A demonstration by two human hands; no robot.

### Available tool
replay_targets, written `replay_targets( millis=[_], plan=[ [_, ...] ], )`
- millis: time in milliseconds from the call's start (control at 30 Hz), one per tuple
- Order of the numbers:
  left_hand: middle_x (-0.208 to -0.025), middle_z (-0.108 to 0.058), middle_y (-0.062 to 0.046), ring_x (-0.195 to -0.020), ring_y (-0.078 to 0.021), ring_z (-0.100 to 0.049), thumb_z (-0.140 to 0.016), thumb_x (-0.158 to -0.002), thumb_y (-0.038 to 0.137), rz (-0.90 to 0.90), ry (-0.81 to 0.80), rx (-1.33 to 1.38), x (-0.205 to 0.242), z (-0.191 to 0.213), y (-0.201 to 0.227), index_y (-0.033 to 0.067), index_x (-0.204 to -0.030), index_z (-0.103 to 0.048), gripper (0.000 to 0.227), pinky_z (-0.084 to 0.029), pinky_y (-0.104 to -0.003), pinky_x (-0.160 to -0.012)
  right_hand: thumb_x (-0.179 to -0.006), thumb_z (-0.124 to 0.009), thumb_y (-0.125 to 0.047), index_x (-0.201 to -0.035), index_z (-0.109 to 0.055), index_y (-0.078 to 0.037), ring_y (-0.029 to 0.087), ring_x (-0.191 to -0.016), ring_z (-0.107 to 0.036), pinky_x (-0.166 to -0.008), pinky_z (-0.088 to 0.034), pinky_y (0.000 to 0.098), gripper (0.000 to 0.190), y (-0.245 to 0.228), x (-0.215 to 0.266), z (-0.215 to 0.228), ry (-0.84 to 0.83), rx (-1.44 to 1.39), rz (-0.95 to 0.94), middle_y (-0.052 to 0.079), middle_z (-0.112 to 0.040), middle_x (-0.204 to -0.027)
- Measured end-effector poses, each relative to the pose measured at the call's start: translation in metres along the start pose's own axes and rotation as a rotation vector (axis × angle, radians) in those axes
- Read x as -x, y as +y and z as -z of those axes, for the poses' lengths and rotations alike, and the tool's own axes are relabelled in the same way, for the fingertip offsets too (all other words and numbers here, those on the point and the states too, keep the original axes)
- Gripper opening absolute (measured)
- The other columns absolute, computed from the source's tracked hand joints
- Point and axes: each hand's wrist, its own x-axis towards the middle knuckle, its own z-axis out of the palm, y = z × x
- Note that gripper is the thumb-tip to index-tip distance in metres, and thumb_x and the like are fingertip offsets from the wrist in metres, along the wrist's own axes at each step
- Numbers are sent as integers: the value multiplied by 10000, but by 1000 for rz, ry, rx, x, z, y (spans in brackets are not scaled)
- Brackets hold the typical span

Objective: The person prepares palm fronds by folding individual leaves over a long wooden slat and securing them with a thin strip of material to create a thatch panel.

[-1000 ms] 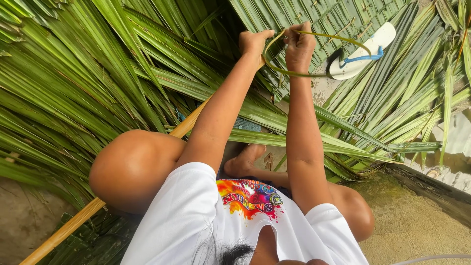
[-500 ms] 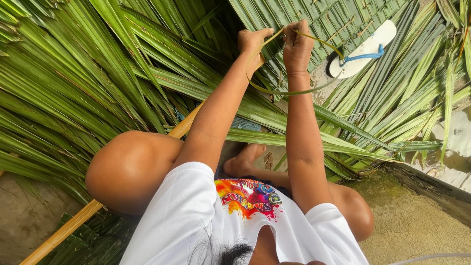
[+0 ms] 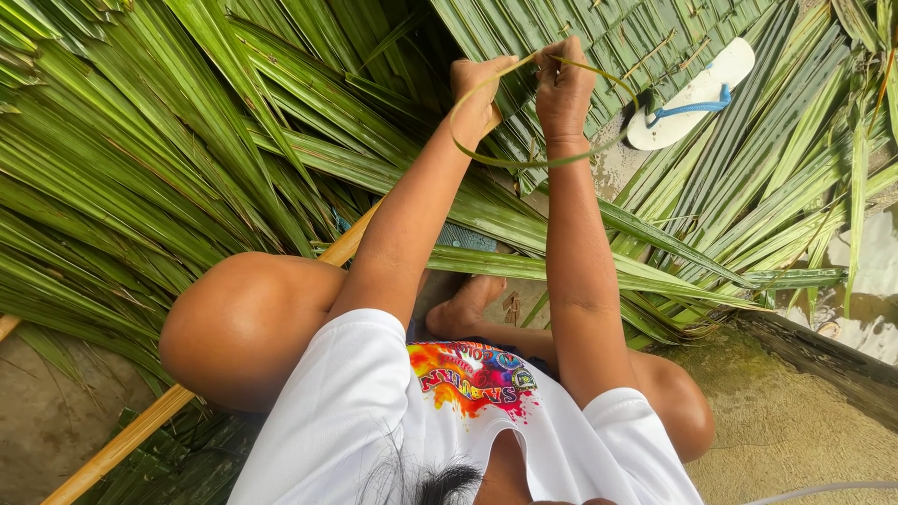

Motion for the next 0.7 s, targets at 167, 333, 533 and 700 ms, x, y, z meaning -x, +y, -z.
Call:
replay_targets(
  millis=[167,333,533,700],
  plan=[
    [-706,-787,-146,-754,-245,-759,-843,-663,31,-69,-90,196,-22,-8,-20,-19,-700,-811,69,-609,-355,-788,-944,-707,24,-903,-590,-72,182,-690,-680,-568,-561,308,156,7,-4,0,1,99,21,67,-742,-794],
    [-811,-780,-174,-938,-278,-712,-793,-669,-5,72,-123,243,7,3,5,-28,-674,-767,34,-539,-479,-914,-963,-708,-34,-895,-583,-99,180,-673,-706,-545,-567,302,157,12,-6,-1,-2,147,24,39,-749,-779],
    [-715,-707,-55,-889,-263,-702,-934,-543,132,16,-74,78,-46,-9,-28,28,-690,-818,214,-545,-428,-895,-949,-741,-44,-872,-606,-117,152,-619,-635,-487,-499,279,172,21,1,-7,27,225,59,35,-709,-738],
    [-663,-593,-20,-766,-203,-603,-930,-571,135,33,-81,50,-37,-5,-22,11,-668,-779,219,-502,-413,-771,-920,-693,-28,-847,-590,-128,170,-642,-556,-539,-431,322,161,7,5,-8,43,239,1,7,-646,-747]
  ],
)
